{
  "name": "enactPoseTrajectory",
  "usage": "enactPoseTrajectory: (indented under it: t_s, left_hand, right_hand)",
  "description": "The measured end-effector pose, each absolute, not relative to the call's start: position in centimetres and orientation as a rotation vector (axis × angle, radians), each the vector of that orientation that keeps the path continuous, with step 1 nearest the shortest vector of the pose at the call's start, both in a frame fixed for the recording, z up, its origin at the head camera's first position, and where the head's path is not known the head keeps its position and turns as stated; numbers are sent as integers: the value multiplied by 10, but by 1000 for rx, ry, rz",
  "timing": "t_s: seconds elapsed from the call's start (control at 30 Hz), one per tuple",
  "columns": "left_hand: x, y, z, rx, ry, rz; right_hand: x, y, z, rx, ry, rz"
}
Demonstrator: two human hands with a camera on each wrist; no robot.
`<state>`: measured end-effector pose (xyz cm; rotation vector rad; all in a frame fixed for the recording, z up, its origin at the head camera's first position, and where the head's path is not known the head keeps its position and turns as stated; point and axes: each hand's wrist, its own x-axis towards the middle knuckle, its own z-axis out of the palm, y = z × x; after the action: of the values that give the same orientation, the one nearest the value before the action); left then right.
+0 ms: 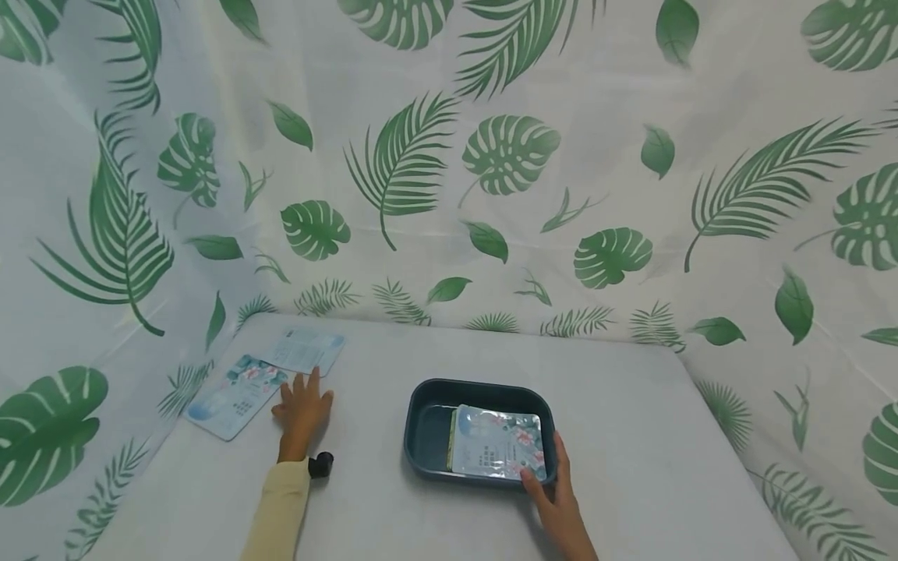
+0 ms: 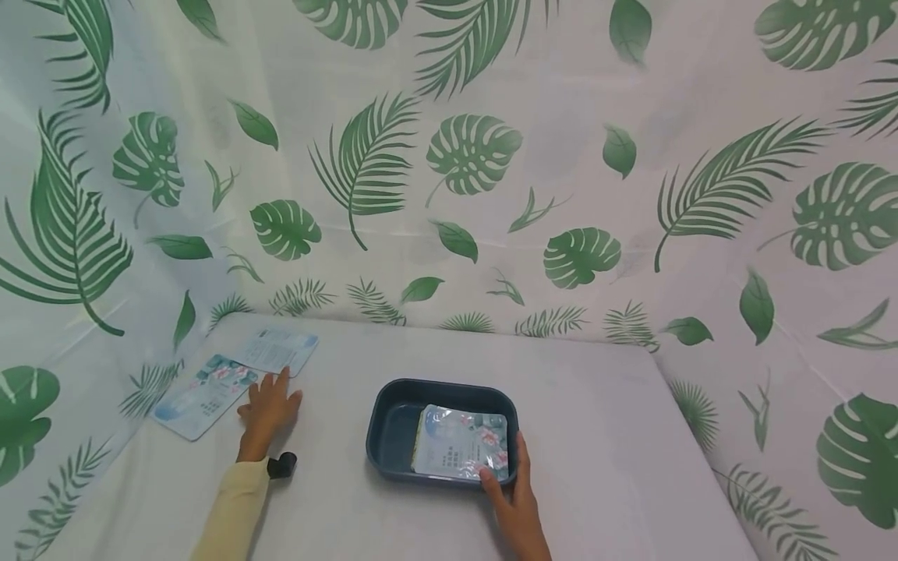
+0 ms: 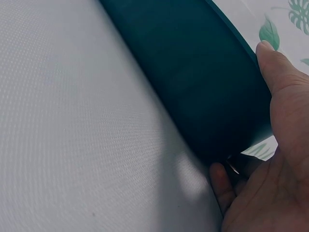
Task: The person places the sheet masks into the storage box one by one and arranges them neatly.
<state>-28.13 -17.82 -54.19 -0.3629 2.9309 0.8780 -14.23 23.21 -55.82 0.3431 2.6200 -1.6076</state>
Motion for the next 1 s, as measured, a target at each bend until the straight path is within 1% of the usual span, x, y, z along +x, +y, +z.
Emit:
enactPoseTrajectory:
  t_s: [0.2, 0.33, 0.6, 0.73, 0.87, 1.0]
  left_hand:
    - [-289, -187, -530, -439, 3049, 837]
    - [-292, -200, -530, -451, 3078, 834]
    - [-307, -227, -546, -267, 2949, 815]
    - [-316, -240, -546, -214, 2881, 852]
    - [-320, -249, -542, -206, 2801, 907]
    - [-322, -253, -542, -259, 2741, 899]
  right_hand:
    - [-144, 231, -560, 340, 2625, -1633]
    - [-145, 229, -561, 327, 2648, -1631]
    - [-143, 232, -561, 297, 2638, -1669]
    - [-144, 233, -560, 301, 2639, -1675]
    - [-144, 232, -559, 303, 2635, -1686]
    - [-143, 230, -559, 302, 2625, -1703]
